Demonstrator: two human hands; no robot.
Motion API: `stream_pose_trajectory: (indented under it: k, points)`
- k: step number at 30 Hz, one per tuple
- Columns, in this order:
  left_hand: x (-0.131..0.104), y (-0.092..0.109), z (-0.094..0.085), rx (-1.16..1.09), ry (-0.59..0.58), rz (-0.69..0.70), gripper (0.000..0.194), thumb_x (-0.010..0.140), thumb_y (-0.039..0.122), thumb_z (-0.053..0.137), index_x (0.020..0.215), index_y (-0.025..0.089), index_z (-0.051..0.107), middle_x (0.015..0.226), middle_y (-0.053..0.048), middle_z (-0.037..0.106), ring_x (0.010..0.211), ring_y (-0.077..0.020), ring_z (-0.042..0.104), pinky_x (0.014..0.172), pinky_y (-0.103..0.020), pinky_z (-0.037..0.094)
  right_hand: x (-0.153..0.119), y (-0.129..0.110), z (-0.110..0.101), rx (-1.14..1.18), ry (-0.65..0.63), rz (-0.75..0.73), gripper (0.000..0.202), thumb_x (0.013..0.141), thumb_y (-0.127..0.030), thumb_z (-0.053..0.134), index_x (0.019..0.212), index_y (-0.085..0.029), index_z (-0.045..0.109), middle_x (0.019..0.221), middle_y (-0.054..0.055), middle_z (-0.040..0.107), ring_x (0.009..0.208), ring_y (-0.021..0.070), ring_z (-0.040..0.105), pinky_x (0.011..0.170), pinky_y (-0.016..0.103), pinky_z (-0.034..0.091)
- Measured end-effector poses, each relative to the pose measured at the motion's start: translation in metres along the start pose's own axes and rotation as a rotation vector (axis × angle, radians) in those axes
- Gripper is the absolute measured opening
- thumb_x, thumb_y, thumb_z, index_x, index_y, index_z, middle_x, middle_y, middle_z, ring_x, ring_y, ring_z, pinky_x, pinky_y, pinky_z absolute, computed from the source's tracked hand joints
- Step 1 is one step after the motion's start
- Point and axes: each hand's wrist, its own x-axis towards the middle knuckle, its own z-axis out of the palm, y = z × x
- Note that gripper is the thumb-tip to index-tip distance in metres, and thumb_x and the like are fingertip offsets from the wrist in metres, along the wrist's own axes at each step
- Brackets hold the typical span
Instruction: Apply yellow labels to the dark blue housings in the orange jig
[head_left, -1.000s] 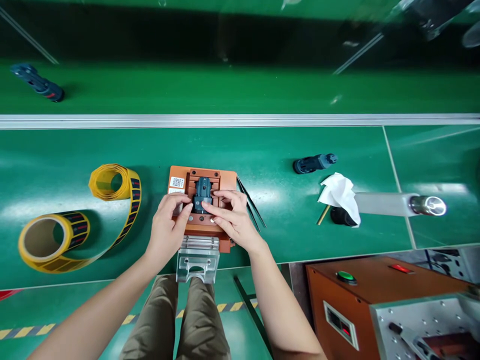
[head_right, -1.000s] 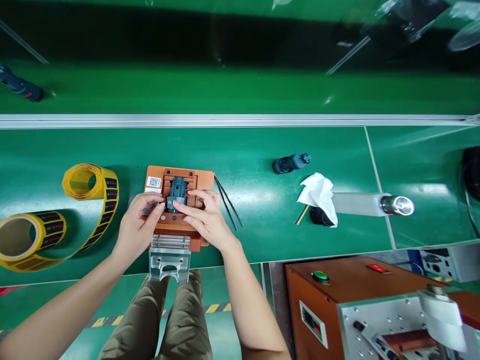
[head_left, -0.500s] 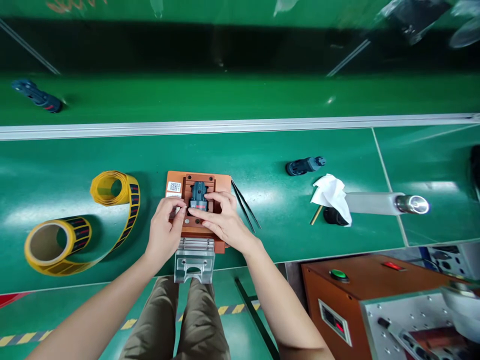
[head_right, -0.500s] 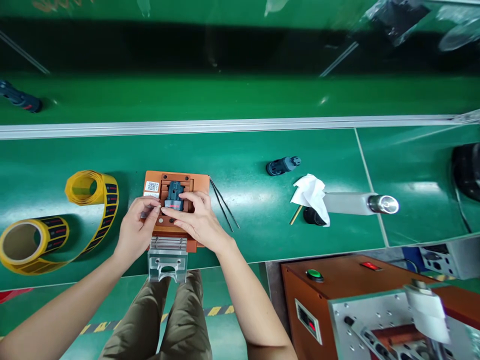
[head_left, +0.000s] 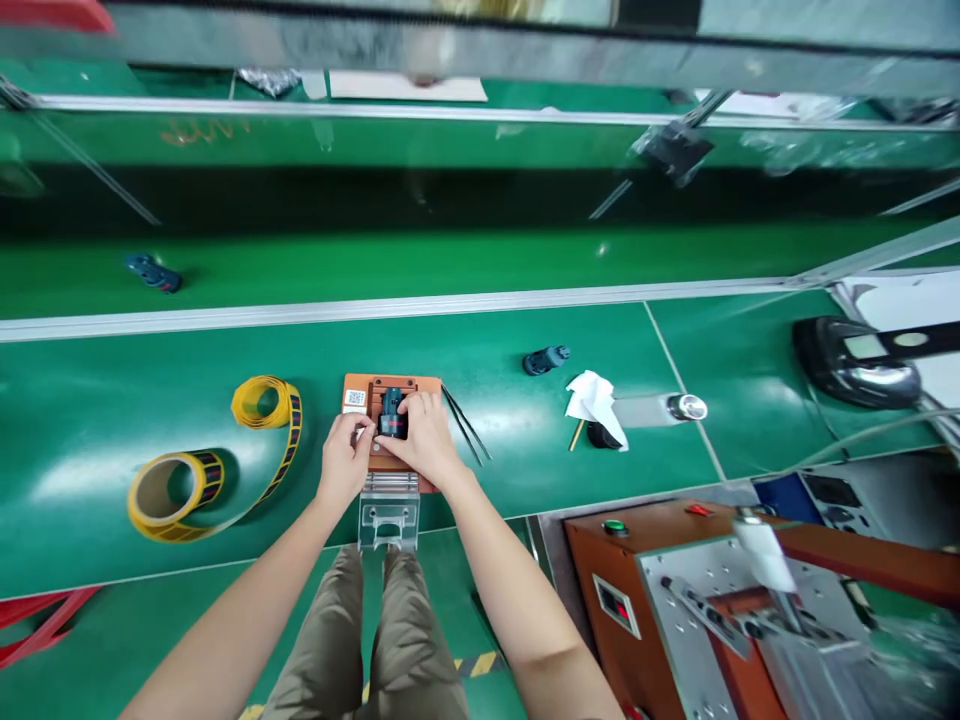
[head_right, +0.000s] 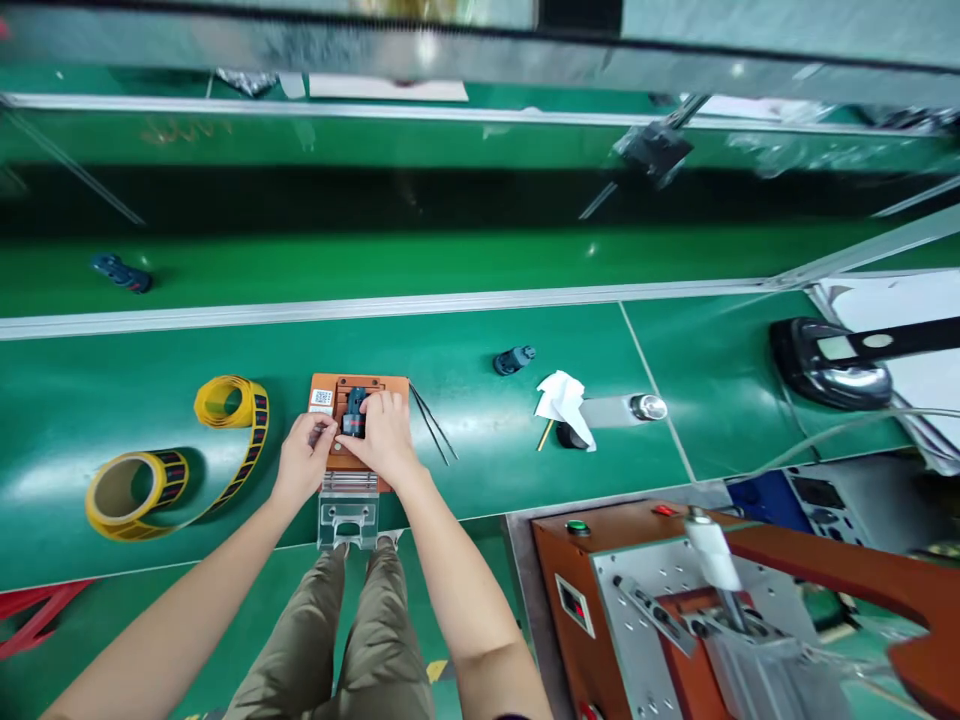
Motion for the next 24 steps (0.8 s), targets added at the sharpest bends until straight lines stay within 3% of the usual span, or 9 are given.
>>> stream_pose_trajectory:
  k: [5,8,13,16,19,21,24]
  points:
    - [0.002,0.002,-0.001,-0.024,0.008,0.0,0.015,0.094,0.032,0.051,0.093,0.021,0.061,0.097,-0.007,0.062,0.094,-0.0231,0.061,0.089,-0.037,0.048,-0.002,-0.01,0.002,-0.075,-0.045,0.198,0.061,0.073,-0.055,0.079,0.111,-0.015,0.055,0.119,0.017,0.057,0.114,0.0356,0.051,0.089,0.049,0.048]
    - [0.0,0.014,-0.005,-0.047,0.03,0.011,0.013,0.09,0.031,0.053,0.087,0.022,0.062,0.093,-0.008,0.064,0.093,-0.0256,0.061,0.09,-0.04,0.048,-0.002,-0.022,-0.005,-0.086,-0.053,0.201,0.058,0.073,-0.055,0.079,0.106,-0.014,0.057,0.12,0.02,0.058,0.116,0.0376,0.053,0.091,0.05,0.048]
    - [-0.008,0.05,-0.023,-0.118,0.132,-0.01,0.016,0.082,0.033,0.058,0.087,0.02,0.065,0.095,-0.012,0.067,0.096,-0.032,0.064,0.094,-0.05,0.048,-0.02,-0.06,-0.058,-0.061,0.063,0.093,0.054,0.073,-0.047,0.082,0.107,-0.014,0.056,0.11,0.016,0.066,0.106,0.031,0.063,0.09,0.043,0.051]
    - [-0.022,0.094,-0.046,-0.215,0.124,-0.041,0.037,0.089,0.048,0.052,0.103,0.017,0.067,0.106,-0.015,0.07,0.099,-0.0319,0.067,0.093,-0.049,0.051,-0.059,-0.08,-0.103,0.047,0.072,0.015,0.059,0.073,-0.045,0.082,0.116,-0.016,0.054,0.103,0.01,0.07,0.093,0.026,0.069,0.081,0.037,0.055]
    - [-0.04,0.154,-0.074,-0.368,-0.046,-0.022,0.05,0.095,0.059,0.047,0.117,0.02,0.069,0.122,-0.01,0.07,0.111,-0.0258,0.066,0.097,-0.038,0.052,-0.105,-0.093,-0.144,0.166,0.141,-0.159,0.055,0.075,-0.043,0.081,0.118,-0.019,0.056,0.111,0.011,0.07,0.101,0.0256,0.068,0.087,0.038,0.055]
    - [-0.048,0.193,-0.088,-0.574,-0.263,0.01,0.047,0.088,0.056,0.064,0.115,0.017,0.071,0.125,-0.012,0.069,0.116,-0.027,0.064,0.098,-0.036,0.052,-0.129,-0.1,-0.165,0.214,0.212,-0.273,0.054,0.077,-0.043,0.079,0.12,-0.019,0.057,0.113,0.012,0.069,0.106,0.0261,0.066,0.092,0.04,0.054]
    - [-0.057,0.237,-0.098,-0.749,-0.374,-0.031,0.045,0.08,0.046,0.078,0.115,0.018,0.072,0.118,-0.013,0.072,0.108,-0.0262,0.067,0.089,-0.035,0.056,-0.153,-0.108,-0.189,0.301,0.305,-0.301,0.057,0.08,-0.048,0.078,0.125,-0.02,0.058,0.116,0.013,0.068,0.108,0.0266,0.063,0.094,0.042,0.053]
